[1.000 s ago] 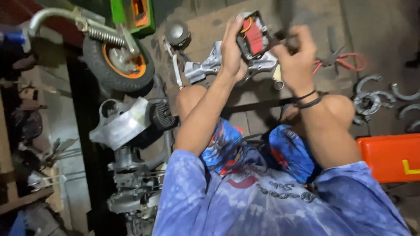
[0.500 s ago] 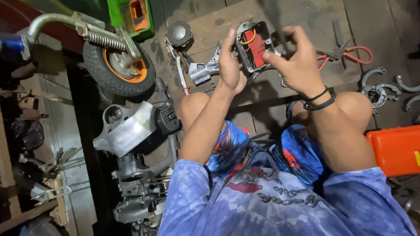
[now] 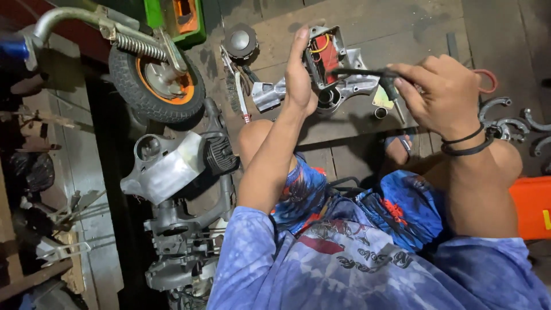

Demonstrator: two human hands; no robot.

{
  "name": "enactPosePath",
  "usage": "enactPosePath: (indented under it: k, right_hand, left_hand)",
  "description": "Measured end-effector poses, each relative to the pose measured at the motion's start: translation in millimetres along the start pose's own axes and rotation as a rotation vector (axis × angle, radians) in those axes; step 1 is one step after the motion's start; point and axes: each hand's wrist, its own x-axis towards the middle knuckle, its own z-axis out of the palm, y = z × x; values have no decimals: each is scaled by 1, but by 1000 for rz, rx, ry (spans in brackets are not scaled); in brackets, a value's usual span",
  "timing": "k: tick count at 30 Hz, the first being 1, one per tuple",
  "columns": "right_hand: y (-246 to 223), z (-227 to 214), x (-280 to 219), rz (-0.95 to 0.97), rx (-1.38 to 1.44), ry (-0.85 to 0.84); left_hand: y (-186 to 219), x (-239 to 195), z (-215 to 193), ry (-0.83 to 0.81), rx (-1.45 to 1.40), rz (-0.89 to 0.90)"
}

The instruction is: Cleaning a motorcycle engine component using a brush and a metal scraper to remove dirt and residue.

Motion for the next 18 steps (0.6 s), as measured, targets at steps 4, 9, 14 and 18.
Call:
enactPosePath:
  k: [4, 9, 14, 18]
  right_hand:
    - [1, -3, 1, 58, -264, 196]
    - [14, 14, -4, 99, -328, 36]
    - [7, 26, 6, 58, -32, 21]
    - [-11, 29, 19, 27, -283, -175]
  left_hand:
    - [-4, 2, -3, -39, 202, 101]
    - [-5, 5, -10, 54, 257, 130]
    - [-6, 10, -20, 85, 357, 188]
    - [-14, 15, -35, 92, 526, 250]
